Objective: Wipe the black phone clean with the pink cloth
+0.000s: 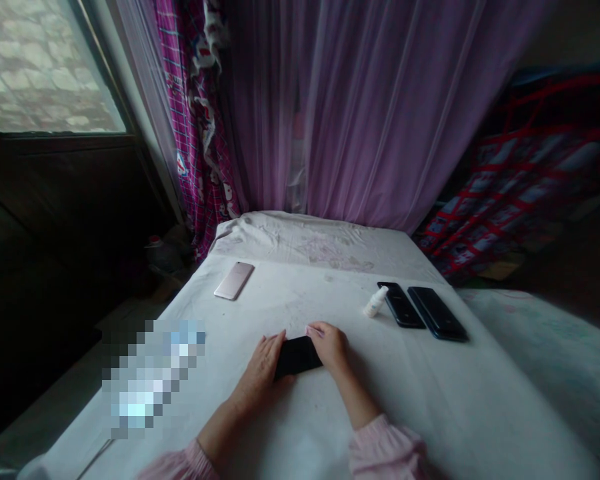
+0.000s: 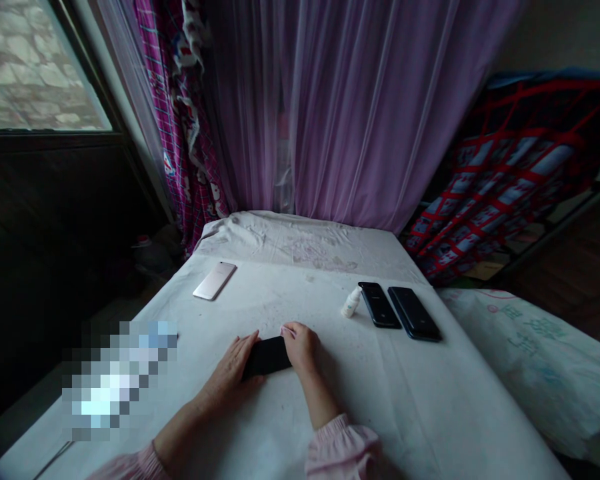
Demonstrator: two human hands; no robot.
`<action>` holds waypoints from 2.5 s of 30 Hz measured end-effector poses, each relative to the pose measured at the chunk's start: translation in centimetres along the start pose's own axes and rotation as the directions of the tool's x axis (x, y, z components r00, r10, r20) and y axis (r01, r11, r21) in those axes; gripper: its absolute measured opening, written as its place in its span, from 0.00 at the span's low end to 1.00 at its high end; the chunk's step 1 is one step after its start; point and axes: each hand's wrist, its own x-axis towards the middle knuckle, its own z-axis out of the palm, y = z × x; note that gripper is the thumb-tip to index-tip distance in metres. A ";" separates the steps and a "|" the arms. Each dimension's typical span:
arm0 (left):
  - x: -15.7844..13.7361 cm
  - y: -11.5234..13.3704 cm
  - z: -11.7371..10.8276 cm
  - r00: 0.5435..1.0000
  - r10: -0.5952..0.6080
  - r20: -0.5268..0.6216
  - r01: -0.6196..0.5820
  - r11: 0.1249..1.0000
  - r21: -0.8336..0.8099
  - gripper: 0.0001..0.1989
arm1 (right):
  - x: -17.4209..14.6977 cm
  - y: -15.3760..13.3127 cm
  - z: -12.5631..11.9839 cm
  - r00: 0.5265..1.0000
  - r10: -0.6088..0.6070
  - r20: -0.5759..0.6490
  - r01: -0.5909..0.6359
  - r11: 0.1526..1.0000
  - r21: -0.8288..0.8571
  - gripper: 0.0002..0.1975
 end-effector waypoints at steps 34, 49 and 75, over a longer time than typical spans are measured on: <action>-0.1 -2.7 -1.2 0.998 0.038 0.060 -0.050 0.972 0.228 0.40 | -2.8 2.2 -4.2 0.957 -0.213 0.197 0.228 0.972 -0.055 0.13; -0.1 -2.1 -1.0 0.998 0.058 0.039 -0.064 0.985 0.158 0.39 | -2.8 -2.7 -0.3 0.895 -0.353 0.273 0.416 0.882 -0.222 0.08; 0.1 -0.1 -2.1 0.991 0.107 0.084 -0.118 0.983 0.138 0.43 | -4.0 1.7 -5.6 0.870 -0.492 0.024 0.486 0.851 -0.198 0.11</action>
